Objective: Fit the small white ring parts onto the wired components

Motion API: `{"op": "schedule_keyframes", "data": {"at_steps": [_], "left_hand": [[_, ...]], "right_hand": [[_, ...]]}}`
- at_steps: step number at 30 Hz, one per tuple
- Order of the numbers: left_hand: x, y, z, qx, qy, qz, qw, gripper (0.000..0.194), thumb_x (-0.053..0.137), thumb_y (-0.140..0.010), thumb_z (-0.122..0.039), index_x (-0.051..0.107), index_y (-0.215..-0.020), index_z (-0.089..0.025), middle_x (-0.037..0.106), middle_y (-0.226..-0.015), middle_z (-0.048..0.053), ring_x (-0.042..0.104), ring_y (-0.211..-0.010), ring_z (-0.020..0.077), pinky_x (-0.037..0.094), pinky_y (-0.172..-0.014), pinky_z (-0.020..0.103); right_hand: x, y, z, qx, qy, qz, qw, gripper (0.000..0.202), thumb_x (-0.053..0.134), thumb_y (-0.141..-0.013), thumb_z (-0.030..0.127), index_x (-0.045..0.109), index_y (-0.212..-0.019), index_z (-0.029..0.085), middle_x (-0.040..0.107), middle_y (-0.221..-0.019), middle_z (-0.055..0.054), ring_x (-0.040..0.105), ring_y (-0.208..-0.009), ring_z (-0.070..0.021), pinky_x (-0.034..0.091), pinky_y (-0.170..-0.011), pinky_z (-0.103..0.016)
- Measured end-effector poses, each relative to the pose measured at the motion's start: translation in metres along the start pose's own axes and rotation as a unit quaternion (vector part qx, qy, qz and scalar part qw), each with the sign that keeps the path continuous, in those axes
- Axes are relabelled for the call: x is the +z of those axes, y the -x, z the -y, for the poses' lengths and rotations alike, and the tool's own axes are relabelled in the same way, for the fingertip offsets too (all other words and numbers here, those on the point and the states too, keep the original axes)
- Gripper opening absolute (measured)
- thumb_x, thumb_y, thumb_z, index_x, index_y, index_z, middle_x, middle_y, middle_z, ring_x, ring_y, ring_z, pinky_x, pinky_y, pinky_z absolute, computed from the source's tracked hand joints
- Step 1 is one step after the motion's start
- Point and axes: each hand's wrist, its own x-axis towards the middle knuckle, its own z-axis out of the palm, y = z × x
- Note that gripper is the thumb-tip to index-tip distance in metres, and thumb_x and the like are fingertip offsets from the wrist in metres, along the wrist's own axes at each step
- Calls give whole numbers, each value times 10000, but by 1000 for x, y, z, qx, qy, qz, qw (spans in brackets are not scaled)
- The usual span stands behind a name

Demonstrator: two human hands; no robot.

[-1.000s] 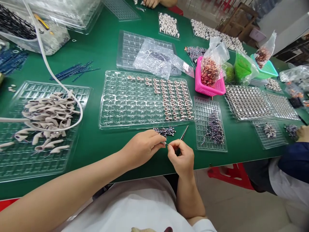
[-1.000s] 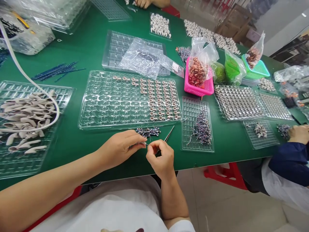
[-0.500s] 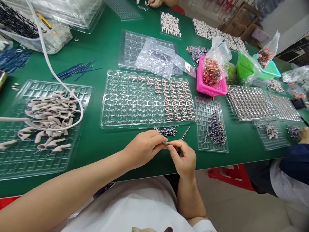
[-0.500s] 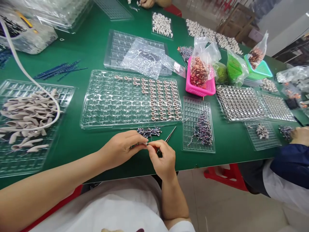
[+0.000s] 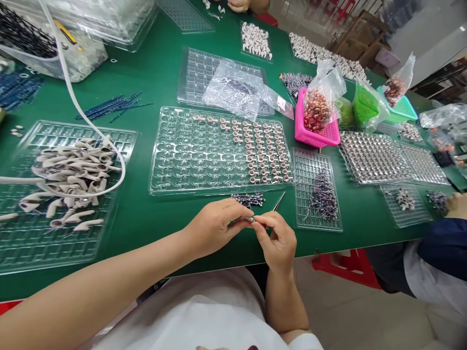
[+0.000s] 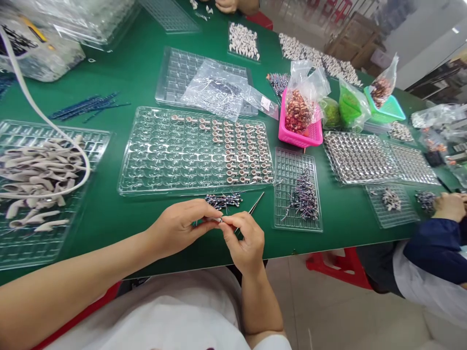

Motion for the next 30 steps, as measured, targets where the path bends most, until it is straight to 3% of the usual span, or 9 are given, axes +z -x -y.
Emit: {"op": "schedule_keyframes", "data": {"at_steps": [20,25,30], "left_hand": [[0,1,0,85,-29,5,996,88,576,-925,-110,617,-999,-137,724,-832,73,644,-729,164,544,-642,265],[2,3,1,71,-23,1,997,85,563,-933,-124,626,-989,-133,715,-811,71,653,-724,159,535,-630,249],[-2,2,-9,-6,-35,36,999,122,560,-924,-144,632,-1022,-149,736,-852,55,681,-767,175,545,-696,280]], "right_hand": [[2,4,-3,-53,30,2,998,230,661,-841,64,671,-993,237,685,-832,-12,622,-725,-142,514,-664,-303],[4,2,-2,-45,42,-3,998,170,646,-851,89,655,-949,228,665,-802,-6,607,-707,-137,505,-648,-292],[1,3,-2,-30,56,2,998,110,619,-876,124,649,-921,221,650,-819,-8,602,-719,-130,501,-653,-270]]}}
